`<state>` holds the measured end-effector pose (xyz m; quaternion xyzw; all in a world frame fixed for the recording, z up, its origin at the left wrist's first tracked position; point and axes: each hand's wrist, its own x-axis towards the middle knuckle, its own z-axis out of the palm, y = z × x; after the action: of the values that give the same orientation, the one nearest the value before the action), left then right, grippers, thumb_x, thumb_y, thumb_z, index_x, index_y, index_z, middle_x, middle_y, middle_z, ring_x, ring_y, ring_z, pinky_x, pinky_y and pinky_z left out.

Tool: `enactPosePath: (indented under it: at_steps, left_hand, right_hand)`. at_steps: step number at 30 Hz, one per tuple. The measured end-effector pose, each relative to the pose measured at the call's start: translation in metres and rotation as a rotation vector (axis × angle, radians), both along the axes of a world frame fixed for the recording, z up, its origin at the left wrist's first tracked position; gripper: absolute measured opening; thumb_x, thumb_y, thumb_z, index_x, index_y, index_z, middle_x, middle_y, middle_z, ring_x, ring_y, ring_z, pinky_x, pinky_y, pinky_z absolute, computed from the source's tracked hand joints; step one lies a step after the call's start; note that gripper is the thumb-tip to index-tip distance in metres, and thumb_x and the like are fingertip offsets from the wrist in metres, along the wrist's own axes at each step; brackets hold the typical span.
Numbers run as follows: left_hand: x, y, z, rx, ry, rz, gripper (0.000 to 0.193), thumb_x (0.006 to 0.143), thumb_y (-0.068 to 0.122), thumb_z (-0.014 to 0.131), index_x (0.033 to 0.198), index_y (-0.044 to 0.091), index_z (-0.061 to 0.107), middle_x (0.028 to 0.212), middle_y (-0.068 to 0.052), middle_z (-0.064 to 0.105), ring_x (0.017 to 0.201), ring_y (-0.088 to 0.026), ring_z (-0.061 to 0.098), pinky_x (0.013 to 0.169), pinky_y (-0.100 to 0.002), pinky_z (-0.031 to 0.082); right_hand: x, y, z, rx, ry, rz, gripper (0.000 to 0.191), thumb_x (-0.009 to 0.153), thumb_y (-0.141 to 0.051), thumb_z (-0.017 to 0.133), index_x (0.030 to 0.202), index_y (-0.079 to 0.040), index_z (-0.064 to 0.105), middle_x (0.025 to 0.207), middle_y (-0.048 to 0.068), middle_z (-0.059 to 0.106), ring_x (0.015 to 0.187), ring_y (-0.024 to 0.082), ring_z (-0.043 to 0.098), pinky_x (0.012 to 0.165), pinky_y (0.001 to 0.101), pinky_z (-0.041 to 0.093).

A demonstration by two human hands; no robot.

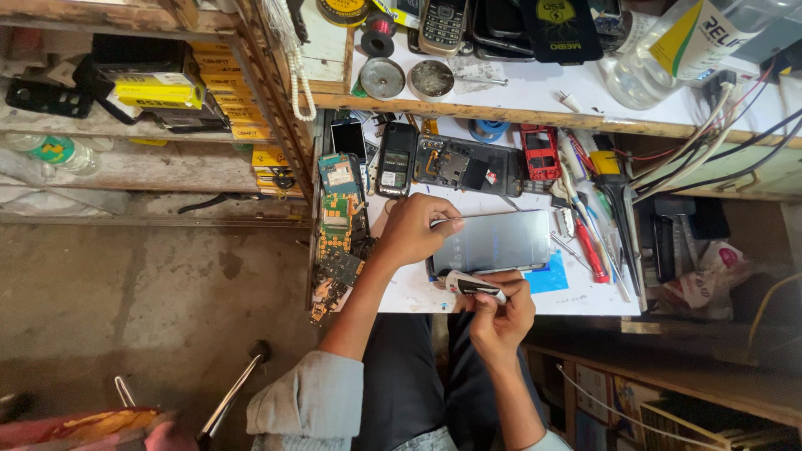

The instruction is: The person sits at a repair workbench and squeezes adhesive from a small tube along the edge of a phone back cover, then presses the cover onto the phone body and runs a finger around the seam. They then pick up the phone, press its side button, and hold it while the screen shows a charging indicator.

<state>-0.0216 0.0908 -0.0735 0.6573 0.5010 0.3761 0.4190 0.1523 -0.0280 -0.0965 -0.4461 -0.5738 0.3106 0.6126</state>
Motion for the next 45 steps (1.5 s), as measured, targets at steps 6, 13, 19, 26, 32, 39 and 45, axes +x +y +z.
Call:
enactPosePath:
  at_steps: [6, 13, 19, 26, 32, 39, 45]
  left_hand:
    - [0.0, -0.001, -0.001, 0.031, -0.03, -0.005, 0.015, 0.084, 0.02, 0.078, 0.093, 0.009, 0.08, 0.084, -0.007, 0.079, 0.066, -0.016, 0.07, 0.061, -0.031, 0.053]
    - [-0.001, -0.002, -0.004, 0.034, -0.085, -0.012, 0.016, 0.084, 0.019, 0.078, 0.094, 0.007, 0.079, 0.082, -0.007, 0.079, 0.067, -0.012, 0.07, 0.061, -0.029, 0.052]
    - [-0.001, -0.004, -0.005, 0.039, -0.094, -0.011, 0.017, 0.084, 0.018, 0.079, 0.094, 0.005, 0.079, 0.081, -0.009, 0.079, 0.067, -0.01, 0.069, 0.061, -0.029, 0.053]
    - [0.001, -0.003, -0.003, 0.049, -0.052, 0.001, 0.016, 0.083, 0.019, 0.08, 0.093, 0.006, 0.08, 0.08, -0.008, 0.078, 0.06, -0.011, 0.064, 0.057, -0.03, 0.049]
    - [0.003, -0.004, -0.004, 0.057, -0.124, -0.018, 0.016, 0.085, 0.018, 0.078, 0.095, 0.005, 0.079, 0.079, -0.008, 0.078, 0.062, -0.01, 0.064, 0.058, -0.028, 0.049]
    - [0.003, -0.004, -0.004, 0.063, -0.152, -0.02, 0.016, 0.086, 0.018, 0.078, 0.094, 0.004, 0.078, 0.076, -0.009, 0.076, 0.062, -0.011, 0.065, 0.059, -0.029, 0.05]
    - [0.003, -0.004, -0.003, 0.089, -0.129, -0.011, 0.016, 0.085, 0.018, 0.078, 0.092, 0.004, 0.078, 0.076, -0.01, 0.075, 0.062, -0.013, 0.066, 0.058, -0.031, 0.05]
  right_hand:
    - [0.001, -0.001, -0.002, 0.006, 0.012, 0.012, 0.026, 0.103, -0.017, 0.064, 0.099, 0.002, 0.046, 0.105, 0.015, 0.065, 0.071, 0.012, 0.062, 0.061, 0.0248, 0.054]
    - [-0.001, -0.002, -0.004, 0.04, 0.006, 0.01, 0.025, 0.103, -0.016, 0.064, 0.1, 0.002, 0.047, 0.106, 0.015, 0.065, 0.073, 0.011, 0.061, 0.063, 0.0251, 0.054]
    - [0.0, -0.002, -0.004, 0.035, 0.012, -0.016, 0.025, 0.104, -0.017, 0.063, 0.101, 0.002, 0.048, 0.105, 0.014, 0.065, 0.072, 0.011, 0.06, 0.062, 0.0245, 0.053]
    - [0.004, 0.0, -0.001, -0.014, -0.004, -0.045, 0.027, 0.105, -0.02, 0.063, 0.101, 0.001, 0.047, 0.102, 0.012, 0.064, 0.071, 0.01, 0.06, 0.062, 0.0232, 0.052]
    - [0.011, 0.009, 0.002, -0.003, -0.085, -0.052, 0.027, 0.103, -0.02, 0.063, 0.098, 0.001, 0.047, 0.101, 0.014, 0.067, 0.07, 0.01, 0.061, 0.061, 0.0222, 0.051]
    - [0.011, 0.01, 0.002, 0.059, -0.137, -0.047, 0.021, 0.101, -0.013, 0.061, 0.098, 0.002, 0.046, 0.102, 0.017, 0.067, 0.083, 0.016, 0.066, 0.073, 0.0254, 0.056]
    - [0.01, 0.012, 0.002, 0.091, -0.115, 0.0, 0.021, 0.103, -0.012, 0.062, 0.098, 0.001, 0.046, 0.103, 0.018, 0.067, 0.087, 0.018, 0.067, 0.08, 0.0281, 0.057]
